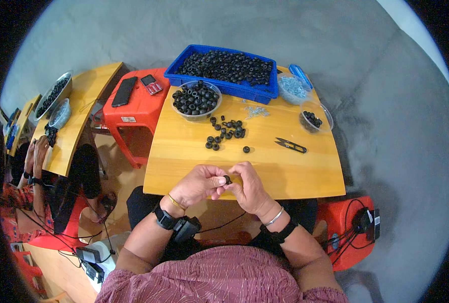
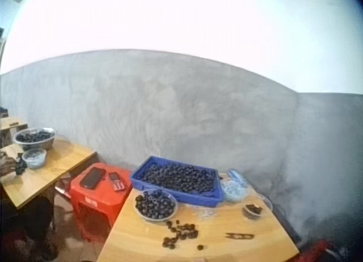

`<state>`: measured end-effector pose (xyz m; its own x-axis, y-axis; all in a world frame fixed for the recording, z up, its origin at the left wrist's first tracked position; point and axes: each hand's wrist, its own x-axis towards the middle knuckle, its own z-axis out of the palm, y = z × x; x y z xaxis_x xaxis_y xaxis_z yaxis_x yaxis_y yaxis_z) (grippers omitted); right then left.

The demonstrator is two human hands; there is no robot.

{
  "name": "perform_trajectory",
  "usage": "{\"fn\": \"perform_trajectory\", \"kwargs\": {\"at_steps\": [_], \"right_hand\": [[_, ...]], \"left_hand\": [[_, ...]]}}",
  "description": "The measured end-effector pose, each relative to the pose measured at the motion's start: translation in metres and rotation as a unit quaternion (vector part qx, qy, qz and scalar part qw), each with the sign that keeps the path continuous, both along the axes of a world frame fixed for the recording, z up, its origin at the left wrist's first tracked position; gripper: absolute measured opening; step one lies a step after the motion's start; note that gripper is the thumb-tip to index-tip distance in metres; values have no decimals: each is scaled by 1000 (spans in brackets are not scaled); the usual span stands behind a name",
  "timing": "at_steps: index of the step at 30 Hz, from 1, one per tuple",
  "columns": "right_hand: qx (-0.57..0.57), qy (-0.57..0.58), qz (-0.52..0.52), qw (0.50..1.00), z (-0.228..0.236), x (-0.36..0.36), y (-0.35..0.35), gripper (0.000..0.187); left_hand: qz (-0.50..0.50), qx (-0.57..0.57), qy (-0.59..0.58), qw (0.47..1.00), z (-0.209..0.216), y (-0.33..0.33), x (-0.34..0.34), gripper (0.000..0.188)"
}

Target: Assembling small black plastic components by hand in a production environment.

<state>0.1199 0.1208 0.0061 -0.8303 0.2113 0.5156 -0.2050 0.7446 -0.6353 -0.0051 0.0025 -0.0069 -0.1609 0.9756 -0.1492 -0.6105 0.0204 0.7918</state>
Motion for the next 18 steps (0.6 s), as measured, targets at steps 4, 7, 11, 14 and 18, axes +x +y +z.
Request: {"fn": "perform_trajectory", "kwargs": {"at_steps": [4,7,11,14,18], "right_hand": [[21,-18,14,1000,-5,3,0,17],[35,-11,3,999,-8,4,4,13],[81,-10,-12,997,-6,8,7,13],[113,-12,-34,993,-8,10,5,16],[115,-3,-53,992,-7,11,1,18]], "left_hand": [[23,-3,31,999,2,0,4,11],[46,-19,140,989,2,4,9,8],[84,-72,258,960,5,9,19,6],[91,-83,320,939,6,12,24,5],[129,-45,417,899,-8,14,26,5]]}}
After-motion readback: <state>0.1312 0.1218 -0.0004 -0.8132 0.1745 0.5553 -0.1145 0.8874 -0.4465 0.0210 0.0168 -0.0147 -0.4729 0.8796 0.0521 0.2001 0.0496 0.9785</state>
